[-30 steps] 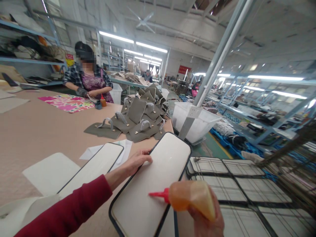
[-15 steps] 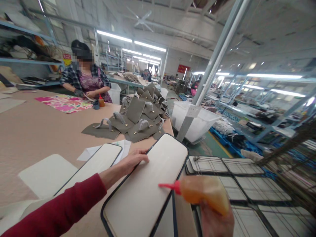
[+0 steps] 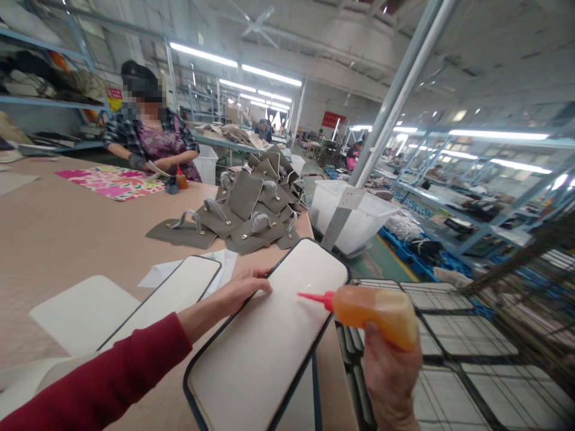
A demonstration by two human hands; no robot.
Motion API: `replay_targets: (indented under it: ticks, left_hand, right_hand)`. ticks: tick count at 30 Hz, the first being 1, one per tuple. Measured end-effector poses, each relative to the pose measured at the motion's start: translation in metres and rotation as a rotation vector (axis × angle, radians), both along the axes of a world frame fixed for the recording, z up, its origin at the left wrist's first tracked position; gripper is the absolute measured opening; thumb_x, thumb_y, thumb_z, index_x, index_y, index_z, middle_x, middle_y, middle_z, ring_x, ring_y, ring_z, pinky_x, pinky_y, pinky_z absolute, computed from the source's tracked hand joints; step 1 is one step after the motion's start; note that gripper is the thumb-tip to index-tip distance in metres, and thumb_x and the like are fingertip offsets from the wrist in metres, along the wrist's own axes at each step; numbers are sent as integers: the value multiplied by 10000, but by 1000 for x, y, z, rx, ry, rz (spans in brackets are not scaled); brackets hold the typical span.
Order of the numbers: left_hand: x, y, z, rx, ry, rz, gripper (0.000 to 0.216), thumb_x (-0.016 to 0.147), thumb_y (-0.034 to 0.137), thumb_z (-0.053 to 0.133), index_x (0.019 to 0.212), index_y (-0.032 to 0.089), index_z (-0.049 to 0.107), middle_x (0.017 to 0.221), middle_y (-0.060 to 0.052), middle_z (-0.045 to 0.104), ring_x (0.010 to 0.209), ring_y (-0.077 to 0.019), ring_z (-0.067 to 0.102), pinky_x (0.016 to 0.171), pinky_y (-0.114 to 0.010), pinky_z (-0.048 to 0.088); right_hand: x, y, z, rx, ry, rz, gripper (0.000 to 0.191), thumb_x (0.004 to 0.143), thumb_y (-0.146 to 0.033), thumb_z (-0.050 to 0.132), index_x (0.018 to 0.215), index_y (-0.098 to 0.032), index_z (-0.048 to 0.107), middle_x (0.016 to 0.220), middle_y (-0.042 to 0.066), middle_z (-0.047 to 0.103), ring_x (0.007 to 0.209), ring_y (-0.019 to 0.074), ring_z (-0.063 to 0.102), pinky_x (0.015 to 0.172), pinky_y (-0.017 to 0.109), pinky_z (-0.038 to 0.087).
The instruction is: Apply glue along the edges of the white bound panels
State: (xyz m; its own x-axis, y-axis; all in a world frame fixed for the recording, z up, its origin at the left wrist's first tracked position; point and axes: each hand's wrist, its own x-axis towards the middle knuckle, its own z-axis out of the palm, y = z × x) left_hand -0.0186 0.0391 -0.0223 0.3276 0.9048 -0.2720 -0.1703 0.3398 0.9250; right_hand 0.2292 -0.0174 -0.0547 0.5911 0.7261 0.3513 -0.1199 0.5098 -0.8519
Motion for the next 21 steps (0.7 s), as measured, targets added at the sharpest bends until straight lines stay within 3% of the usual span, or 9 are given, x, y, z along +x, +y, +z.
replay_targets:
  ticks: [3,6,8,9,11,13,17,21]
  left_hand:
    - [3,-2,6,2,-13,-27,653,502,104,552,1146,136,653,808,-23,737,729,-222,658,642,-291,513]
    - [2,1,6,-27,-14,4,683,499,113,563,1178,130,634,860,-40,742,753,-240,666,664,-305,517]
    - [-3,3,3,-30,-1,33,689,511,112,569,1198,127,623,903,-49,743,796,-247,672,686,-300,516]
    - [-8,4,0,-25,7,39,687,525,110,570,1210,135,616,930,-48,741,822,-249,673,697,-296,516]
    - [-18,3,-3,4,20,26,676,560,104,572,1234,159,603,992,-41,733,871,-244,671,724,-286,514]
    - [-29,0,-5,38,29,-12,653,593,99,578,1241,182,602,1055,-31,718,918,-237,664,772,-281,509]
    - [-43,-11,-3,35,48,-54,582,635,120,598,1210,207,630,1134,-20,690,992,-242,646,831,-287,501]
    - [-45,-21,5,9,118,-65,568,628,152,622,1193,203,645,1152,-34,682,1048,-270,624,855,-301,497]
  right_hand:
    - [-2,15,14,48,7,-78,667,528,-217,837,1133,-174,559,1063,41,612,916,165,594,852,294,497]
    - [-18,-8,-2,-69,-11,125,685,523,-230,842,1147,-202,560,1011,38,649,848,175,626,735,255,530]
    - [-28,-32,-19,-184,91,280,717,493,-293,859,1148,-223,575,983,44,676,778,196,650,625,252,544]
    - [-29,-41,-24,-217,142,289,733,474,-304,870,1146,-248,583,965,34,686,742,200,655,550,244,536]
    - [-21,-50,-23,-202,227,209,625,486,-294,869,1063,-267,629,938,16,697,751,210,665,585,276,561]
    - [-1,-45,-7,-140,250,97,409,590,-293,817,968,-275,662,913,-5,702,793,192,667,642,278,570]
    - [46,-19,42,53,244,-19,377,632,-324,756,992,-247,676,1048,-1,680,928,166,638,789,270,542]
    - [66,-6,66,140,182,-42,415,579,-247,779,983,-247,681,1057,-27,670,1000,148,605,867,265,508]
